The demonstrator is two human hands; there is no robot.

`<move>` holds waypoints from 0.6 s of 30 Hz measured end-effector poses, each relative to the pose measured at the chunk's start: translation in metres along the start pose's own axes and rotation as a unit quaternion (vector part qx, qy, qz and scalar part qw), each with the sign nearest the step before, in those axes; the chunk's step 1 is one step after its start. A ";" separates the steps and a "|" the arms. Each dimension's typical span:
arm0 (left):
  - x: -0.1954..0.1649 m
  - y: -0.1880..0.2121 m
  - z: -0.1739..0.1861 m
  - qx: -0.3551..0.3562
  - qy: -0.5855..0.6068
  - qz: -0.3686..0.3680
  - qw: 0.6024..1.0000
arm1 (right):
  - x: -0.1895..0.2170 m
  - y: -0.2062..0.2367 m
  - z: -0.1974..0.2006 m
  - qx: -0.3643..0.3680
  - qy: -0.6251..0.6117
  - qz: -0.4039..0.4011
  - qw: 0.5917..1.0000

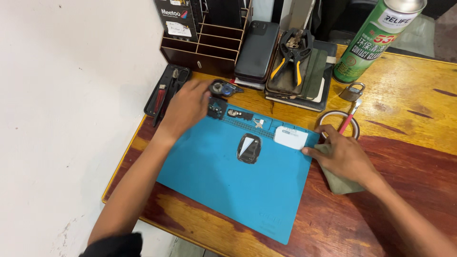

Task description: The person wipes a wooden workbench and a blue cutting mat using a green cloth. They move tools and small parts aside, spray the mat with a contact cleaner, and wipe it clean. The person handles pliers, a tape roll, a padlock, and a small electronic component during the cleaning process.

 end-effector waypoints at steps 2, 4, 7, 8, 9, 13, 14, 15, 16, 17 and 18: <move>0.006 0.026 0.002 0.027 -0.033 0.085 0.995 | -0.006 0.001 0.001 -0.043 -0.030 0.017 0.998; 0.006 0.050 0.003 0.058 -0.081 0.097 0.990 | -0.013 0.001 -0.002 -0.034 -0.038 -0.007 0.999; -0.004 0.072 0.000 0.054 -0.125 0.042 0.990 | -0.015 -0.001 0.001 -0.020 -0.019 -0.010 1.000; -0.006 0.075 0.000 0.052 -0.128 0.030 0.990 | -0.018 -0.001 0.001 -0.004 -0.019 -0.037 0.999; -0.010 0.078 -0.001 0.051 -0.131 0.018 0.990 | -0.024 0.002 0.002 0.013 -0.018 -0.064 0.998; -0.033 0.091 -0.004 0.066 -0.110 0.007 0.992 | -0.040 0.016 0.012 0.014 0.008 -0.068 0.998; -0.044 0.095 -0.004 0.052 -0.102 -0.010 0.993 | -0.048 0.021 0.014 0.012 0.026 -0.079 0.996; -0.056 0.098 -0.003 0.038 -0.093 -0.027 0.995 | -0.058 0.027 0.016 0.011 0.045 -0.090 0.995; -0.066 0.101 -0.005 0.045 -0.094 -0.031 0.994 | -0.068 0.032 0.019 0.010 0.064 -0.101 0.993; -0.077 0.103 -0.008 0.051 -0.095 -0.034 0.994 | -0.078 0.037 0.022 0.008 0.068 -0.109 0.992; -0.087 0.105 -0.010 0.058 -0.096 -0.038 0.993 | -0.089 0.042 0.025 0.006 0.073 -0.118 0.990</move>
Point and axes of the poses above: each hand's wrist, its own y-axis away from the middle knuckle, its own z-axis out of the back of the hand, x = y × z, the point moved 6 cm from there along -y, towards the middle knuckle, and after that the axes turned 1 degree about x, right-handed, at the moved point
